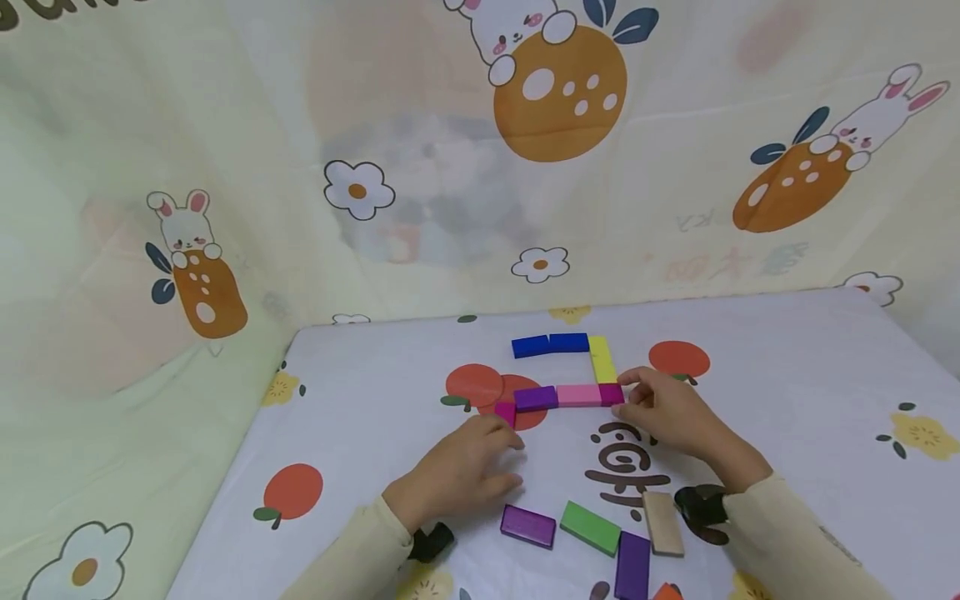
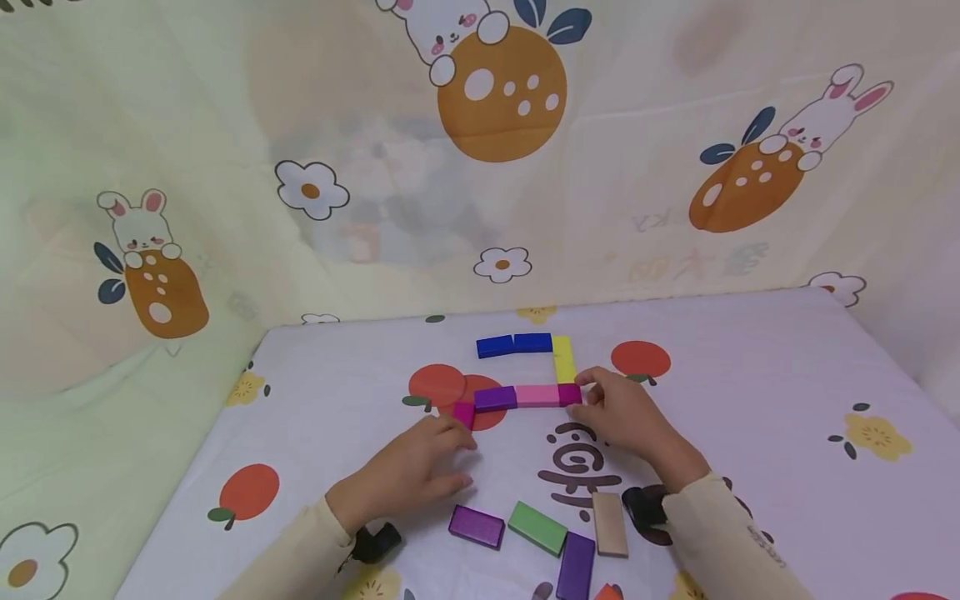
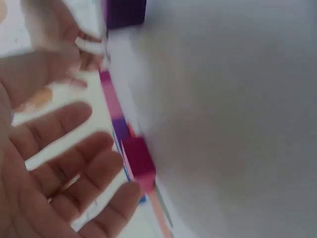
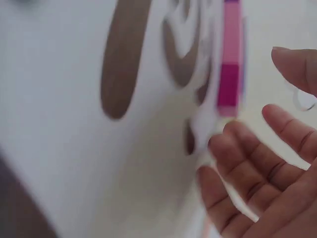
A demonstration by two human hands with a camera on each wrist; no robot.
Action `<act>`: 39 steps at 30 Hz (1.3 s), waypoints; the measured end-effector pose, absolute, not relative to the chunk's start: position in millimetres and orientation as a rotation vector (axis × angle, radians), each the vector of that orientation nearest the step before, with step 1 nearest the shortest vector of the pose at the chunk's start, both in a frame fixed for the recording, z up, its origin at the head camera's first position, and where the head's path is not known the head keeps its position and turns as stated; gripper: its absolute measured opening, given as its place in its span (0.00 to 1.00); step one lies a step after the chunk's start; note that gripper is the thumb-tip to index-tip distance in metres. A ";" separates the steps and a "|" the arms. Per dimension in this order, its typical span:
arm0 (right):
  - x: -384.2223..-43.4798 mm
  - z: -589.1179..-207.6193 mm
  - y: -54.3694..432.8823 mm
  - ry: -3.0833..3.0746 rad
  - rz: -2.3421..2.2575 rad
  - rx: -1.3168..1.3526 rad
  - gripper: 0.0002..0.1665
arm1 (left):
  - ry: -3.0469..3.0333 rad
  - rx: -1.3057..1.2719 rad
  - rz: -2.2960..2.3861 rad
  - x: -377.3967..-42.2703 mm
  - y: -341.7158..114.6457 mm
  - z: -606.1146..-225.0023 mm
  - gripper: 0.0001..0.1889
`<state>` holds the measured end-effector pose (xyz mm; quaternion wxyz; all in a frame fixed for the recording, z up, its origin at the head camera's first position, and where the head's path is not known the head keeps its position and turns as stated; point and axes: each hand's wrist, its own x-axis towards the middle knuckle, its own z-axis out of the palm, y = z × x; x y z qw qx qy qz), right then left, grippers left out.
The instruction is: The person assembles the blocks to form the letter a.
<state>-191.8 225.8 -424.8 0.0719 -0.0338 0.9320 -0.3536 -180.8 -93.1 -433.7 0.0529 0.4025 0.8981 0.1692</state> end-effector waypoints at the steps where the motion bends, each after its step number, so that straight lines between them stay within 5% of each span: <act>1: -187.2 -422.8 225.3 2.809 -1.048 -0.116 0.30 | 2.705 1.276 0.477 -176.1 -92.6 -433.2 0.20; 14: -139.5 -413.4 199.5 2.632 -0.987 -0.375 0.12 | 2.651 1.443 0.240 -157.1 -86.3 -433.5 0.15; 28: -117.6 -421.9 172.7 2.756 -0.591 -0.522 0.21 | 2.764 1.366 0.182 -180.2 -74.5 -433.7 0.16; 39: -127.2 -418.5 164.8 2.743 -0.618 -0.468 0.15 | 2.764 1.336 0.209 -186.3 -73.7 -434.6 0.18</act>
